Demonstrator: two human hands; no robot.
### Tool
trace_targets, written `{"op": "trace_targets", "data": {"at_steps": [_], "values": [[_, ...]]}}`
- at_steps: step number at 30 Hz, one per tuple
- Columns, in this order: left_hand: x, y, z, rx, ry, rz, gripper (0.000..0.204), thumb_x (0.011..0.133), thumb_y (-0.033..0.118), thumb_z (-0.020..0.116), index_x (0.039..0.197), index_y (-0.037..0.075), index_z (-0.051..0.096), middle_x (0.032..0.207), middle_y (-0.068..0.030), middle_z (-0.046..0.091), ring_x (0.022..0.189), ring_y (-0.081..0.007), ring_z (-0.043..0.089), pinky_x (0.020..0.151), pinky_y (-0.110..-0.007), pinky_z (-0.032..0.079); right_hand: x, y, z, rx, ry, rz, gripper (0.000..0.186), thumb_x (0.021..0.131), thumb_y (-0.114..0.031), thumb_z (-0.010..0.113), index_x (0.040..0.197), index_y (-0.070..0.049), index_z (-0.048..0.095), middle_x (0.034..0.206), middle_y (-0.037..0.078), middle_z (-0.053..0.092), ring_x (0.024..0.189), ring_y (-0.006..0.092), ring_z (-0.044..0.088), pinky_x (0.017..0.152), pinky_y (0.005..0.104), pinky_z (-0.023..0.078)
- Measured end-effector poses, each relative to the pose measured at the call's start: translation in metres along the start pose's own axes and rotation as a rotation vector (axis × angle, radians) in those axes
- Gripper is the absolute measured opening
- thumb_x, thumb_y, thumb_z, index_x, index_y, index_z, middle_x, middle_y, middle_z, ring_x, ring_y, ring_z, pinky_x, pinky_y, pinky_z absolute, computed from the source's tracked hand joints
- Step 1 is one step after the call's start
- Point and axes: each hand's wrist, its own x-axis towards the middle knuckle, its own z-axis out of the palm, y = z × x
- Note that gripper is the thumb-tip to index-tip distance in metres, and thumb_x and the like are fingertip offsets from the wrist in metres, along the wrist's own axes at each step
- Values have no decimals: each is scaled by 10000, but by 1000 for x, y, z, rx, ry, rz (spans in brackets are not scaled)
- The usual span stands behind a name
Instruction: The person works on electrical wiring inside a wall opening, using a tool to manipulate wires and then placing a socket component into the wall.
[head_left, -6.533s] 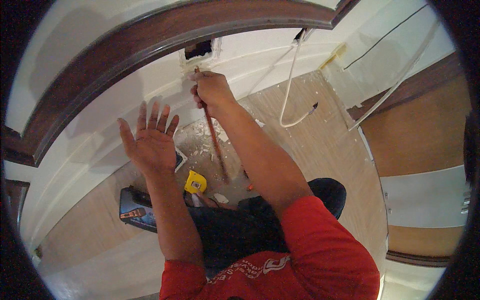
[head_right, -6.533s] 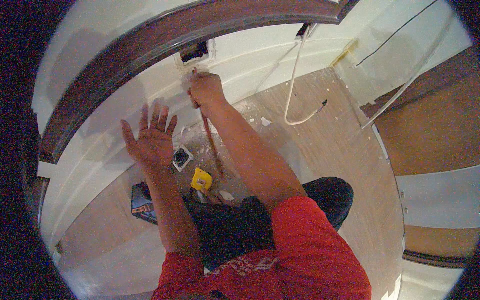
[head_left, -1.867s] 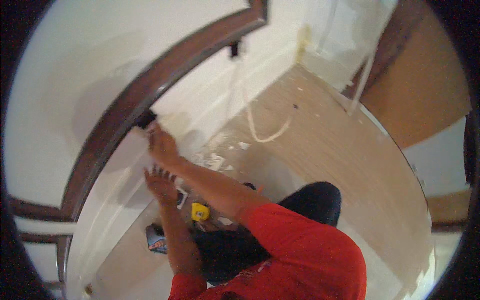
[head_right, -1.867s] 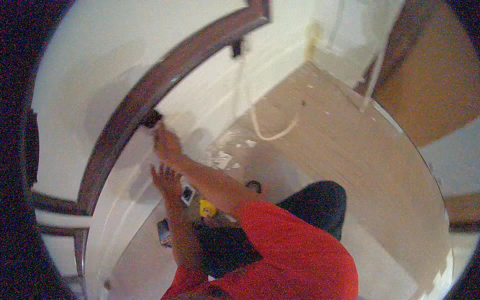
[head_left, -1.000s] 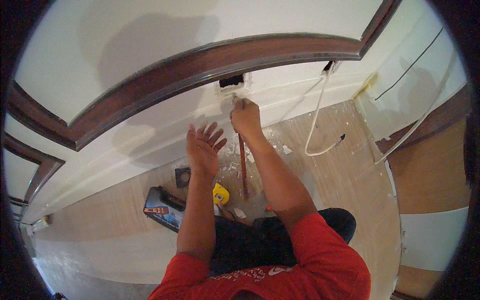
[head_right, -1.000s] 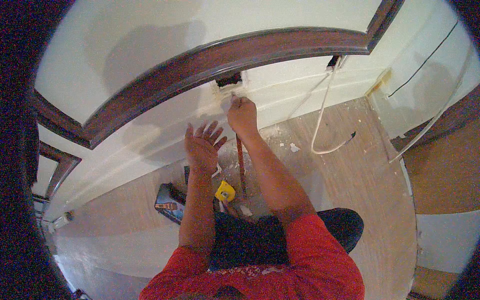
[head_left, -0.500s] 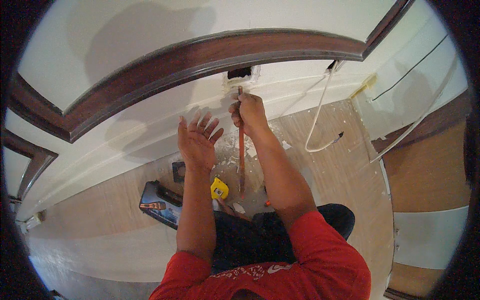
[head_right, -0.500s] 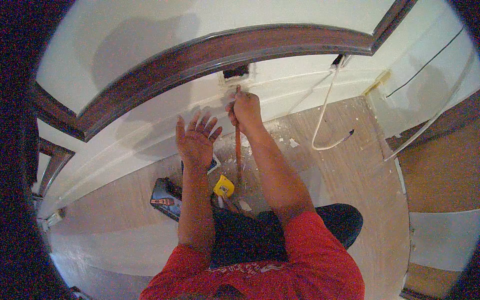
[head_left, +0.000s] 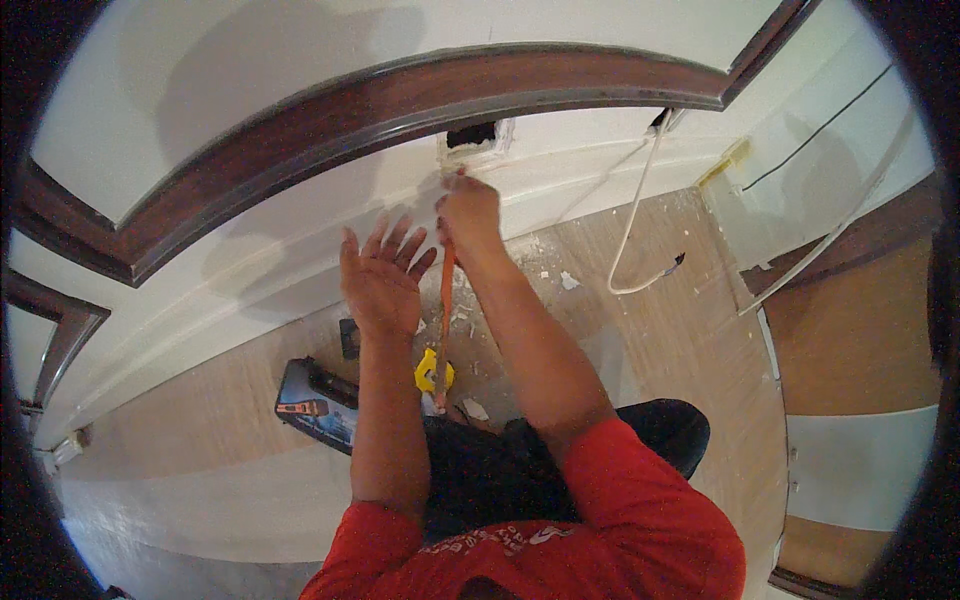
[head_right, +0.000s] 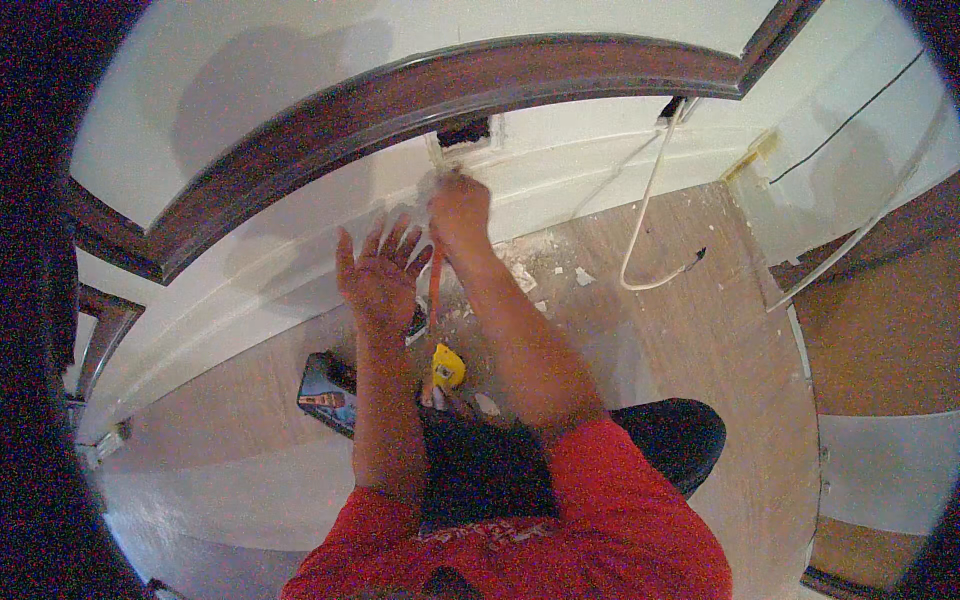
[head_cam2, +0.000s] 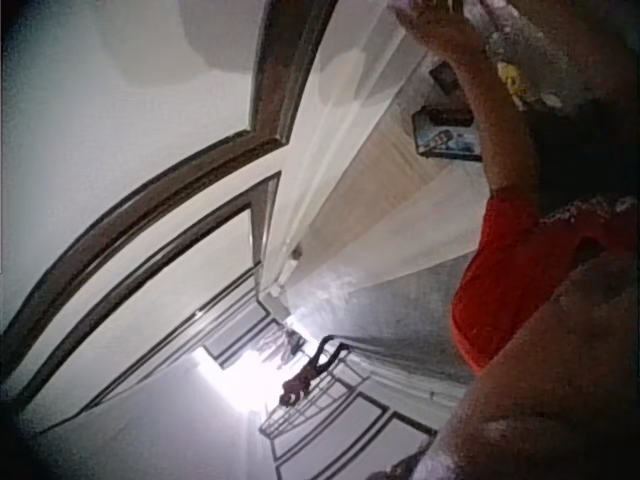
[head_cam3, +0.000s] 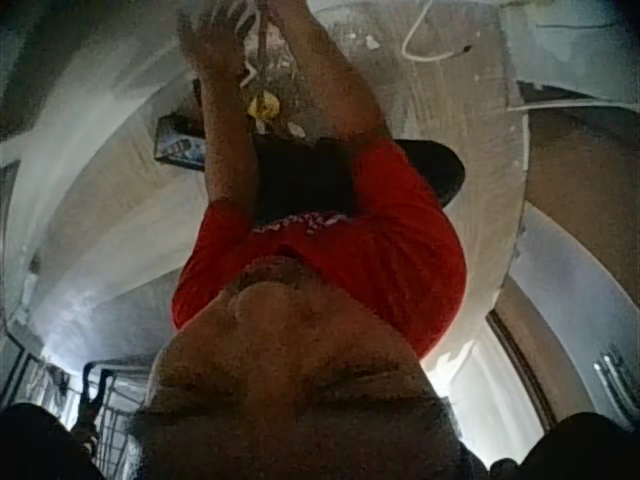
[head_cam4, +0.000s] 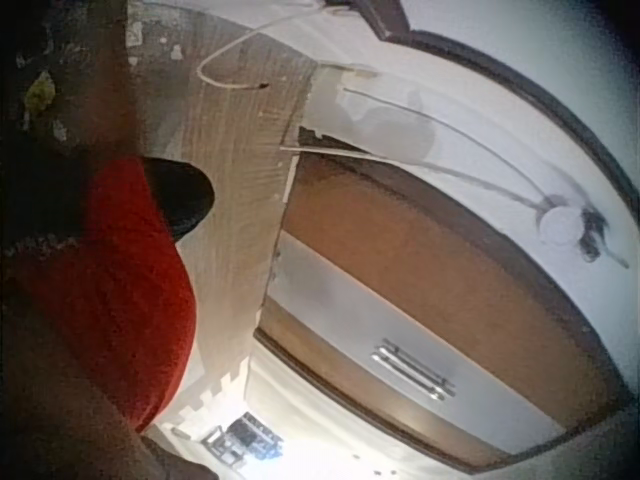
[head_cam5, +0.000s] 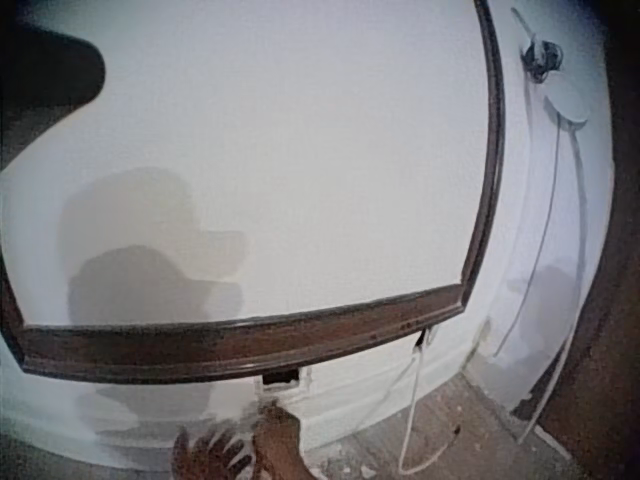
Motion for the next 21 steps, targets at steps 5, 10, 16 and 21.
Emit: {"op": "trace_targets", "data": {"at_steps": [5,10,16,21], "values": [[0,6,-10,0,-6,-2,653,909,615,501,1264,70,551,1218,-147,620,1110,-332,584,982,-516,447,-11,-5,17,121,99,-91,176,878,-57,517,952,46,639,576,94,549,368,187,480,338,335,345],[-1,4,-9,-28,-33,2,638,917,606,494,1257,70,561,1232,-146,619,1089,-322,599,970,-508,453,-13,-8,12,187,31,-7,235,910,-104,493,1015,46,641,577,87,543,366,181,469,340,336,341],[-4,16,-18,-1,-2,20,639,924,601,487,1267,67,558,1229,-147,622,1072,-322,612,961,-511,460,-32,-85,-13,526,-107,452,240,917,-73,492,1062,62,629,650,90,585,376,161,469,348,314,366],[-2,2,-4,-15,-26,-12,655,925,608,486,1277,58,534,1204,-133,617,1068,-310,603,933,-484,463,-20,-59,-16,-31,-220,100,255,866,-29,544,1095,49,626,666,75,584,403,154,494,350,304,377]]}}
